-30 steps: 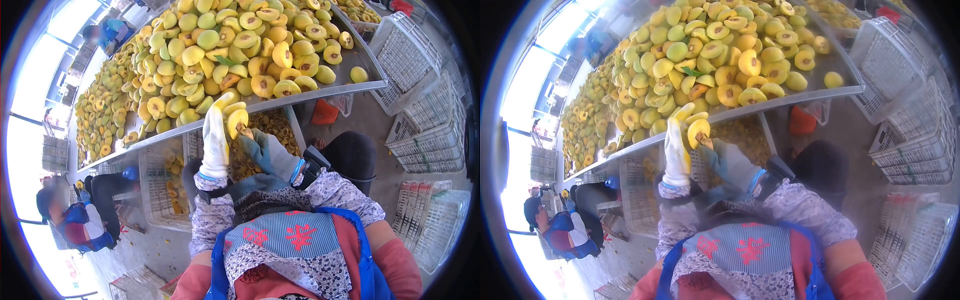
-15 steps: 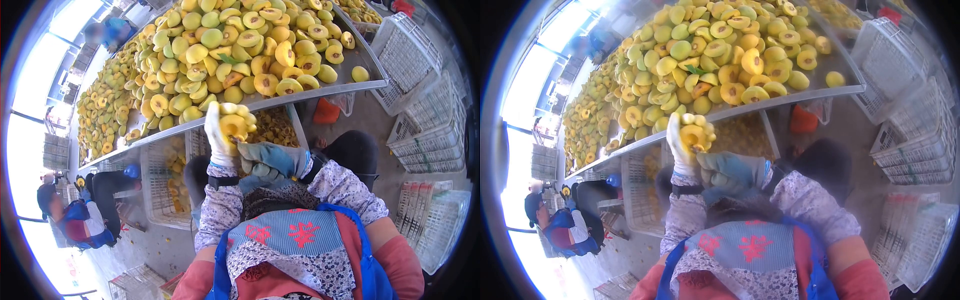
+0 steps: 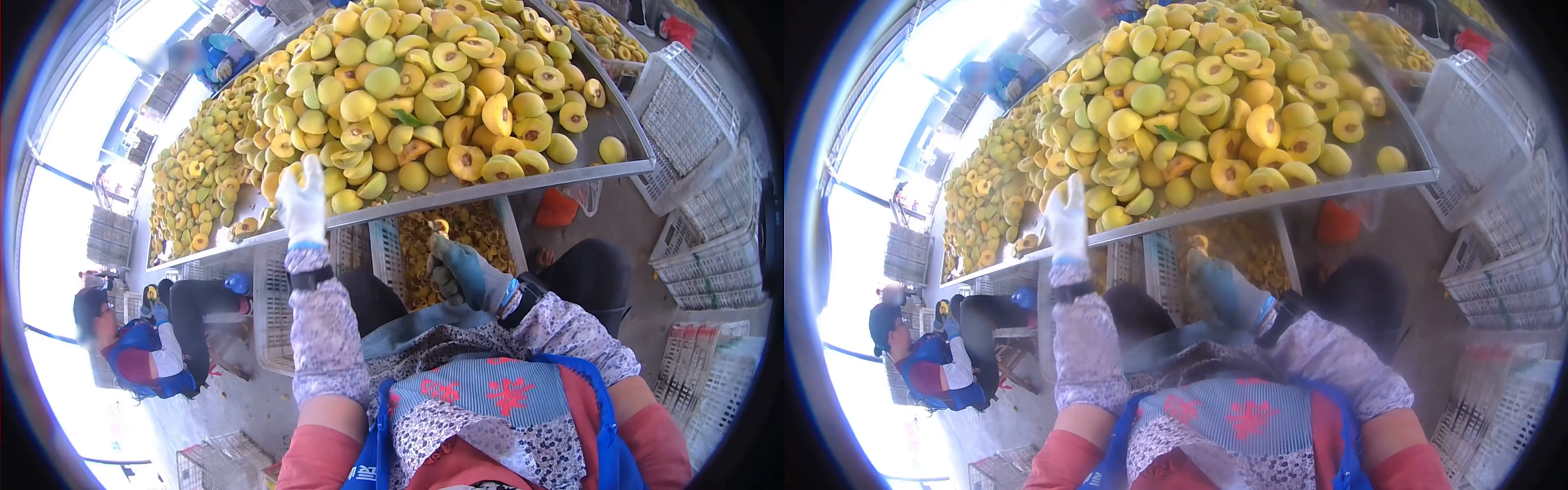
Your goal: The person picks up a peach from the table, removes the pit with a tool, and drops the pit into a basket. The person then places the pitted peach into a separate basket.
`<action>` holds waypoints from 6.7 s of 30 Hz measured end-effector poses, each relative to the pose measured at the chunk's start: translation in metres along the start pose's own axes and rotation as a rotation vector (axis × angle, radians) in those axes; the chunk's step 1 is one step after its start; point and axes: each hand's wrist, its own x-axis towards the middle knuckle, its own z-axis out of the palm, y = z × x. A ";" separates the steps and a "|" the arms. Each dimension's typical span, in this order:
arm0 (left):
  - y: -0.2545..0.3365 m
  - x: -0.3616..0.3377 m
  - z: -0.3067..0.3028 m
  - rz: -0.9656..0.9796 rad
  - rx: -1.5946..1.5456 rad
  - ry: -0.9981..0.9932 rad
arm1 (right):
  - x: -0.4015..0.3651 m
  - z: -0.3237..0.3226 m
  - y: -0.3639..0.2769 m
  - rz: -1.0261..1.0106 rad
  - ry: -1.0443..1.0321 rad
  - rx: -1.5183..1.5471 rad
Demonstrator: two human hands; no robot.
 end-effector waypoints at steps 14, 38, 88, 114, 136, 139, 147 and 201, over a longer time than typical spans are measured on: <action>0.008 -0.033 0.087 0.509 0.024 0.100 | 0.026 -0.007 -0.001 0.101 -0.089 0.291; 0.078 -0.121 0.044 0.351 -0.755 -0.079 | 0.034 0.003 -0.003 -0.899 0.310 -0.793; 0.027 -0.034 0.048 0.555 0.088 -0.331 | 0.054 -0.061 0.022 -0.687 0.521 -1.028; 0.060 -0.112 0.062 0.835 -0.308 0.145 | 0.026 -0.001 0.000 -0.941 0.368 -0.788; 0.080 -0.134 0.068 0.141 -0.831 -0.077 | 0.024 -0.005 0.004 -0.680 0.273 -0.610; 0.085 -0.138 0.067 -0.248 -1.234 -0.254 | 0.016 -0.004 0.000 -0.589 0.260 -0.725; 0.070 -0.116 0.054 -0.246 -1.186 -0.530 | -0.008 -0.011 -0.011 -0.645 -0.111 -0.629; 0.063 -0.116 0.054 0.737 -0.198 0.112 | 0.030 0.000 0.000 -0.848 0.251 -0.663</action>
